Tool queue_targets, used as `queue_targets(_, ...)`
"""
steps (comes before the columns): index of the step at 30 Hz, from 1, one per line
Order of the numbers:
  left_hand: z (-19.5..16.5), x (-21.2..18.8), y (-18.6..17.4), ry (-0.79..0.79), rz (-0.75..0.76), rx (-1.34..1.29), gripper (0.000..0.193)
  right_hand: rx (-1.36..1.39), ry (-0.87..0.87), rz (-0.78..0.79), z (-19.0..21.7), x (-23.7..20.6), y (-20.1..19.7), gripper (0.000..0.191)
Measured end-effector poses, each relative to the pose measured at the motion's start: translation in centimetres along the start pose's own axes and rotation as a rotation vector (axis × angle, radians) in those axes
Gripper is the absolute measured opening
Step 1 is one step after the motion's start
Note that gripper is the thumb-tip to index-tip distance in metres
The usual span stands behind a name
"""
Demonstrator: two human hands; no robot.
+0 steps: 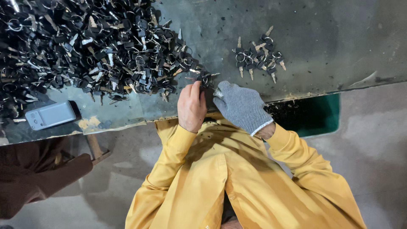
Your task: The person picks keys one at a time from a large pile on the workbench and threads each key onto a split key ring, setting completed rings in a growing pile to the right. The person wears a glove on one hand and works continuously through the pile.
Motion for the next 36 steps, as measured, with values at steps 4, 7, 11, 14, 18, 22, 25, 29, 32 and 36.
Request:
queue_targets(4, 0.1, 0.0, 0.2, -0.031, 0.01, -0.068, 0.042, 0.019, 0.012, 0.031, -0.2, 0.7, 0.0, 0.028)
queue_targets(7, 0.2, -0.3, 0.1, -0.053, -0.019, -0.098, 0.042, 0.029, 0.019, 0.044, -0.1, 0.9, 0.0, 0.03)
queue_targets(11, 0.4, -0.8, -0.3, -0.035, -0.041, -0.079, 0.032, 0.032, -0.022, 0.022, -0.2, 1.1, 0.1, 0.031)
queue_targets(14, 0.4, -0.7, -0.6, -0.045, 0.0, -0.072, 0.026, 0.004, -0.032, 0.076, -0.3, 1.5, 0.5, 0.028)
queue_targets(18, 0.3, -0.3, -1.0, -0.052, 0.04, -0.101, 0.025, -0.08, -0.078, 0.095, -0.2, 1.8, 1.0, 0.025)
queue_targets(22, 0.1, -0.1, -1.3, -0.018, 0.067, -0.104, 0.026, -0.228, 0.005, 0.157, 0.4, 2.0, 1.4, 0.021)
queue_targets(25, 0.3, 0.1, -1.4, -0.024, 0.07, -0.118, 0.027, -0.176, 0.004, 0.154, 0.0, 1.8, 0.9, 0.027)
queue_targets(29, 0.4, 0.2, -1.3, -0.068, 0.133, -0.111, 0.05, -0.022, -0.042, 0.045, -0.8, 1.3, 0.1, 0.03)
queue_targets(32, 0.3, 0.2, -1.1, -0.035, 0.084, -0.114, 0.047, -0.101, -0.015, 0.075, -0.8, 1.5, 0.5, 0.031)
queue_targets(36, 0.4, 0.2, -1.1, -0.009, 0.096, -0.08, 0.026, -0.134, -0.045, 0.105, -0.4, 2.3, 0.9, 0.027)
Point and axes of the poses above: each hand's wrist, its own x-axis towards the middle knuckle, its own y-axis out of the palm, z = x × y, the point moved 1 cm from there along x, towards the middle knuckle, and after that the axes turned 11 degrees about -y, right-handed, at the moved point
